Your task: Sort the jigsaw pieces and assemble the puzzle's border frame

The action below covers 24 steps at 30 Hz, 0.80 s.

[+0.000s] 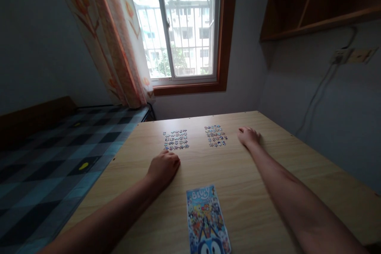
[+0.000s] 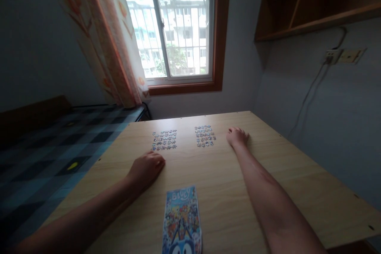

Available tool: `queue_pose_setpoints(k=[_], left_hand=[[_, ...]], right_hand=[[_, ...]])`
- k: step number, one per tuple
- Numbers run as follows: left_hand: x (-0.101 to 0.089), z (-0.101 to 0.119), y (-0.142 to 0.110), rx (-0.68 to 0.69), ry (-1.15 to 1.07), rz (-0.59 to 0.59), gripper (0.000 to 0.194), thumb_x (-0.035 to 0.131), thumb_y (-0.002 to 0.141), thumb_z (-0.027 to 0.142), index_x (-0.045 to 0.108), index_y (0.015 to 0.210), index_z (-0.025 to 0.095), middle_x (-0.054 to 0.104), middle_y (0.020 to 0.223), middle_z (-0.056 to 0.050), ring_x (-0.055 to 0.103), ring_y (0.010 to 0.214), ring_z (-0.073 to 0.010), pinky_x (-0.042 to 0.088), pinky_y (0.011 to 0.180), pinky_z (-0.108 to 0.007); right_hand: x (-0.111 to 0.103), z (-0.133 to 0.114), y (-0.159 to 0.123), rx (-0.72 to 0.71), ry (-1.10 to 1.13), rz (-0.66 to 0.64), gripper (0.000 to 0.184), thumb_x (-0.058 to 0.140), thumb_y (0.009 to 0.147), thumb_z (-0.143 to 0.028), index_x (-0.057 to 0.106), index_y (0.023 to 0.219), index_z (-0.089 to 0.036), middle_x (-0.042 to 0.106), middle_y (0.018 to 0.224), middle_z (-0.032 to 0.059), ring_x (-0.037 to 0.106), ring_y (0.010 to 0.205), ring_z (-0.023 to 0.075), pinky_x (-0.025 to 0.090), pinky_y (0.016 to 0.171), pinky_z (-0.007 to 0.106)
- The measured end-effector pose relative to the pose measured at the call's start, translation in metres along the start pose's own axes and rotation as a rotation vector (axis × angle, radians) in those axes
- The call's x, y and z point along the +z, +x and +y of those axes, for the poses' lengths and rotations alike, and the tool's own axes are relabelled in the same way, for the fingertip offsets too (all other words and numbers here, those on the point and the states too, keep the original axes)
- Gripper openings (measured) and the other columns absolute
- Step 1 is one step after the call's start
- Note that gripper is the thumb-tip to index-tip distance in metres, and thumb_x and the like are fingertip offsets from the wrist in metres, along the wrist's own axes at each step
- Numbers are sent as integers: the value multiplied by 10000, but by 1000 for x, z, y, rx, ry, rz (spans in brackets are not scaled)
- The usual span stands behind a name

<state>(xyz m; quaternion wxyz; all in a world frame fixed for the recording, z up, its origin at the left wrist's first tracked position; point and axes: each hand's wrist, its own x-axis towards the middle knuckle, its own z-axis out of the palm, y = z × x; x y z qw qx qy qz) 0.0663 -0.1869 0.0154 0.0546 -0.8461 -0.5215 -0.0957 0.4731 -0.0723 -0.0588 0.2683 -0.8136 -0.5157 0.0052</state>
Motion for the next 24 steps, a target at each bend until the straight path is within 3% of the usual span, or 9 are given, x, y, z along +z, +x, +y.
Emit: queue_pose_setpoints(k=[4, 10, 13, 17, 21, 24], left_hand=[[13, 16, 24, 131, -192, 41, 219, 574, 911, 182, 777, 855, 244, 777, 915, -21, 666, 921, -198, 506, 857, -318], [37, 13, 42, 116, -274, 217, 196, 617, 891, 157, 769, 989, 233, 766, 1025, -42, 665, 991, -217, 513, 909, -352], [38, 5, 37, 100, -276, 307, 179, 598, 922, 188, 768, 958, 233, 753, 1028, -47, 657, 979, -216, 505, 918, -361], [35, 3, 33, 36, -294, 209, 186, 603, 924, 232, 780, 866, 242, 739, 920, -31, 662, 812, -177, 509, 765, -299], [36, 8, 33, 45, -296, 97, 204, 597, 918, 256, 797, 882, 252, 731, 880, -27, 654, 759, -159, 487, 722, -276], [34, 12, 32, 55, -314, 61, 216, 588, 921, 274, 803, 908, 262, 730, 866, -30, 654, 774, -161, 487, 740, -275]], right_hand=[[1, 4, 1, -5, 28, 57, 317, 544, 858, -333, 777, 1066, -283, 692, 1241, 84, 608, 1131, 268, 410, 1033, 430], [-1, 13, 6, -52, 81, 170, 356, 515, 846, -255, 776, 1084, -216, 657, 1305, 124, 580, 1214, 259, 438, 1042, 362], [-7, 10, 2, -119, 110, 250, 356, 497, 839, -227, 775, 1059, -194, 623, 1351, 146, 535, 1275, 271, 403, 1090, 405], [-24, -18, -18, -406, 154, 390, 285, 528, 854, -237, 789, 966, -221, 647, 1317, 118, 494, 1288, 323, 328, 1112, 539], [-42, -64, -59, -752, 229, 193, 244, 566, 874, -175, 792, 954, -226, 748, 944, 78, 606, 959, 239, 422, 956, 410], [-46, -96, -95, -922, 260, 9, 222, 598, 876, -172, 792, 948, -250, 748, 905, 52, 597, 938, 231, 426, 921, 398]])
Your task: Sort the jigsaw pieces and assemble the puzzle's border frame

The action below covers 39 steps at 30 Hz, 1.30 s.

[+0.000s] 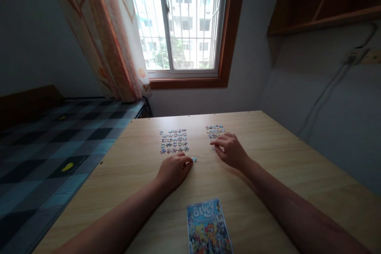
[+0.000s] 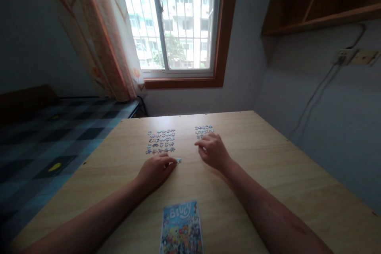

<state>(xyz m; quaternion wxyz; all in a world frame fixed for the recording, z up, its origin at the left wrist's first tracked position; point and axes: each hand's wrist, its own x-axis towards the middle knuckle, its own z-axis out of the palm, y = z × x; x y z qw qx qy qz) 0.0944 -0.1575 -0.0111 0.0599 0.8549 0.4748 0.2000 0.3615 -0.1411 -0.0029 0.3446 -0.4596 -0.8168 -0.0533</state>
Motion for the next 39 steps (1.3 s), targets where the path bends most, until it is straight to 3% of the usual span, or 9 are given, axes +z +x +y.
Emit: queue_pose_setpoints(k=[2, 4, 8, 11, 14, 22, 26, 31, 39], left_hand=[[-2, 2, -1, -17, -10, -17, 228, 577, 925, 283, 805, 923, 268, 730, 870, -31, 652, 767, -162, 488, 744, -282], [-4, 4, -1, -37, -18, -39, 241, 566, 929, 287, 806, 945, 276, 730, 878, -31, 654, 762, -164, 487, 739, -288], [-5, 5, -2, -20, -33, -83, 278, 531, 947, 279, 798, 1023, 291, 730, 887, -38, 669, 800, -176, 481, 737, -286], [-3, 3, -2, -14, -51, -92, 292, 520, 950, 258, 790, 1056, 296, 732, 900, -39, 675, 827, -182, 480, 746, -287], [-3, 2, -1, -35, -49, -99, 281, 523, 948, 261, 791, 1027, 290, 730, 900, -36, 673, 817, -182, 478, 733, -288], [-5, 4, -1, -56, -57, -110, 281, 523, 944, 266, 798, 1000, 282, 740, 915, -38, 682, 827, -180, 478, 739, -286], [-6, 4, 0, -53, -60, -109, 287, 516, 941, 259, 797, 1000, 279, 745, 918, -37, 683, 821, -181, 476, 736, -289], [-6, 4, 0, -54, -60, -108, 277, 527, 933, 252, 797, 992, 280, 742, 907, -33, 683, 831, -187, 473, 737, -293], [-6, 4, -1, -48, -44, -114, 274, 526, 939, 260, 798, 969, 288, 726, 876, -29, 667, 795, -174, 460, 717, -279]], right_hand=[[8, -24, -2, -48, 50, -84, 211, 614, 880, -189, 792, 971, -257, 745, 924, 51, 596, 956, 233, 425, 949, 413], [14, -40, -5, -87, 59, -123, 218, 620, 882, -197, 789, 995, -277, 738, 1074, 56, 588, 1064, 253, 388, 1033, 470], [23, -50, -11, -112, 50, -188, 269, 626, 893, -249, 758, 1120, -308, 640, 1362, 60, 495, 1313, 307, 296, 1146, 566], [25, -47, -13, -136, 57, -253, 336, 626, 901, -269, 722, 1214, -343, 576, 1456, 55, 443, 1399, 318, 254, 1181, 602], [26, -40, -13, -139, 60, -265, 304, 623, 914, -287, 740, 1188, -349, 557, 1480, 55, 410, 1436, 328, 238, 1189, 624], [19, -5, -10, -13, -25, -210, 238, 633, 911, -285, 790, 1070, -369, 516, 1523, 60, 360, 1468, 363, 218, 1151, 699], [18, 7, -10, 26, -51, -99, 272, 642, 875, -235, 791, 1066, -356, 494, 1541, 50, 332, 1486, 337, 197, 1173, 667], [16, 4, -10, 78, -44, -50, 258, 622, 856, -215, 805, 1010, -309, 494, 1539, 60, 304, 1498, 335, 159, 1190, 660], [17, -4, -10, 65, -40, -159, 234, 623, 869, -240, 813, 992, -299, 445, 1575, 77, 236, 1528, 349, 153, 1180, 684]])
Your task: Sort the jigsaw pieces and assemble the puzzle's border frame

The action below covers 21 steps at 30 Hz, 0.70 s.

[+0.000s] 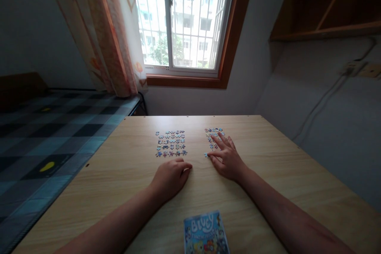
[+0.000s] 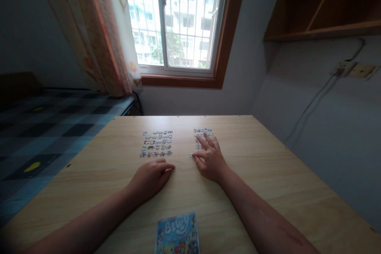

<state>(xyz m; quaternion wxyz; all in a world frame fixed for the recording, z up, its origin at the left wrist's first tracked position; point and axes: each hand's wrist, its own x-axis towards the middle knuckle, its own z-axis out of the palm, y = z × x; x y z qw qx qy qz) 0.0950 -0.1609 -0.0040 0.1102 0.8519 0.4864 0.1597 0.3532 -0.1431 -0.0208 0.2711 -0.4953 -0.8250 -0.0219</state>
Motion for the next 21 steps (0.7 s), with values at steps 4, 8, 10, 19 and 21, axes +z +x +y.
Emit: queue_pose_setpoints(k=[4, 8, 10, 19, 21], left_hand=[[1, -1, 0, 11, -5, 4, 281, 519, 942, 262, 796, 974, 286, 730, 889, -29, 670, 807, -178, 464, 721, -284], [0, 0, -1, 11, -13, 4, 285, 515, 940, 266, 798, 977, 278, 731, 881, -32, 669, 795, -172, 464, 713, -277], [0, 1, -1, 10, -14, 5, 290, 511, 943, 272, 799, 980, 280, 731, 888, -34, 669, 799, -174, 466, 715, -279], [0, 1, -2, 14, -5, 5, 279, 523, 940, 264, 800, 968, 290, 730, 890, -29, 667, 799, -177, 460, 712, -278], [0, 1, -2, 19, 0, 4, 275, 525, 941, 267, 799, 957, 288, 728, 888, -29, 665, 793, -174, 457, 708, -274]], right_hand=[[1, 2, -1, -13, -4, 9, 234, 619, 869, -226, 813, 979, -298, 437, 1580, 63, 243, 1528, 342, 147, 1184, 682], [0, 2, -3, -19, 7, 45, 250, 607, 877, -229, 809, 1008, -292, 415, 1594, 58, 233, 1532, 336, 152, 1192, 668], [1, 3, -3, -23, 6, 53, 252, 606, 877, -230, 809, 1012, -295, 422, 1589, 59, 239, 1530, 335, 161, 1192, 665], [4, 4, -4, -52, -5, 48, 245, 591, 887, -233, 812, 978, -286, 467, 1560, 69, 263, 1521, 336, 154, 1196, 662], [4, 4, -3, -53, -2, 92, 253, 579, 891, -234, 808, 988, -278, 482, 1549, 68, 274, 1518, 328, 155, 1203, 648]])
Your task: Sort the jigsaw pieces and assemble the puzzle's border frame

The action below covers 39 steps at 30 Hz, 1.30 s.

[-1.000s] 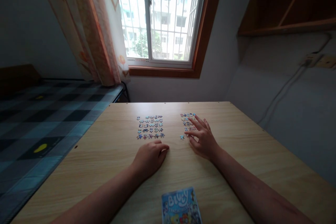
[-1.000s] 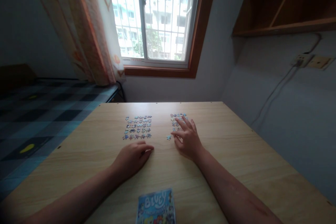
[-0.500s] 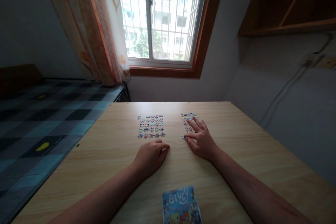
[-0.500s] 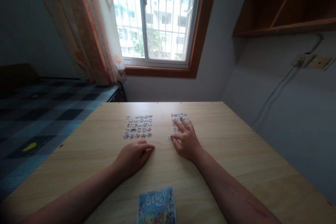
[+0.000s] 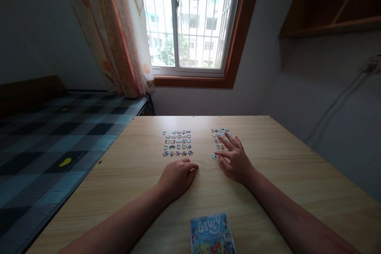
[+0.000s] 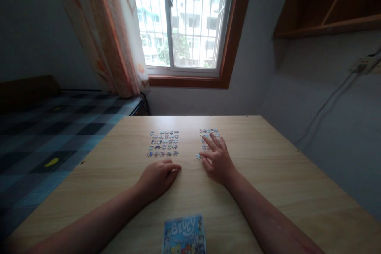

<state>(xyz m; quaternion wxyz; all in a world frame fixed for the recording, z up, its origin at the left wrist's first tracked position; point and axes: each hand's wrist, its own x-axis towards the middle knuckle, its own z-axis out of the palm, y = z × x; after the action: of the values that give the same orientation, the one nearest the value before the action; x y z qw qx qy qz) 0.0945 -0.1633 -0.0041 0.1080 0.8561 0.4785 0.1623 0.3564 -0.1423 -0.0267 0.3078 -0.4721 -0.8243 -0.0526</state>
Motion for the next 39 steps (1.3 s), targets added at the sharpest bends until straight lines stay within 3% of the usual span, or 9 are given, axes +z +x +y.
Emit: queue_pose_setpoints(k=[4, 12, 17, 20, 25, 31, 39], left_hand=[[0, 0, -1, -1, -4, 1, 282, 521, 940, 257, 800, 963, 290, 726, 881, -26, 664, 778, -169, 460, 710, -274], [3, -2, -1, 11, -8, 8, 287, 517, 941, 269, 801, 981, 286, 732, 880, -30, 677, 803, -176, 475, 717, -279], [2, -1, -2, 26, 19, -1, 291, 508, 948, 276, 799, 941, 284, 725, 858, -24, 671, 789, -174, 472, 707, -276], [3, -2, -2, 27, 13, 5, 283, 514, 947, 277, 797, 945, 288, 729, 865, -21, 672, 795, -175, 474, 713, -277], [6, -4, -2, 42, 0, 21, 277, 520, 945, 279, 796, 954, 284, 731, 864, -24, 670, 795, -173, 476, 717, -273], [4, -2, -1, 36, 8, 13, 279, 518, 942, 267, 796, 958, 283, 732, 869, -24, 670, 789, -173, 475, 711, -274], [3, -2, -2, 54, 15, 17, 265, 529, 936, 263, 793, 927, 285, 724, 851, -18, 668, 784, -170, 462, 699, -271]], right_hand=[[1, 3, 1, 59, -18, 106, 280, 543, 917, -254, 801, 1023, -269, 526, 1512, 75, 305, 1502, 321, 159, 1210, 635], [1, 24, 4, 326, 4, 259, 325, 487, 929, -331, 791, 1032, -279, 570, 1463, 58, 335, 1479, 312, 226, 1202, 612], [-6, 81, 6, 458, 145, 536, 391, 470, 891, -367, 757, 1062, -165, 676, 1279, 148, 552, 1284, 291, 317, 1186, 546], [-11, 123, -3, 537, 107, 607, 400, 482, 843, -351, 732, 1070, -138, 702, 1189, 164, 607, 1182, 293, 387, 1139, 521], [-4, 156, -21, 745, -59, 524, 462, 486, 803, -311, 702, 1153, -100, 678, 1220, 196, 580, 1208, 320, 425, 1101, 477], [3, 146, -20, 792, -195, 316, 503, 492, 834, -339, 667, 1263, -146, 617, 1358, 153, 505, 1304, 306, 406, 1109, 435], [-2, 140, -17, 838, -238, 196, 463, 496, 851, -322, 670, 1259, -191, 640, 1347, 97, 525, 1270, 300, 403, 1107, 425]])
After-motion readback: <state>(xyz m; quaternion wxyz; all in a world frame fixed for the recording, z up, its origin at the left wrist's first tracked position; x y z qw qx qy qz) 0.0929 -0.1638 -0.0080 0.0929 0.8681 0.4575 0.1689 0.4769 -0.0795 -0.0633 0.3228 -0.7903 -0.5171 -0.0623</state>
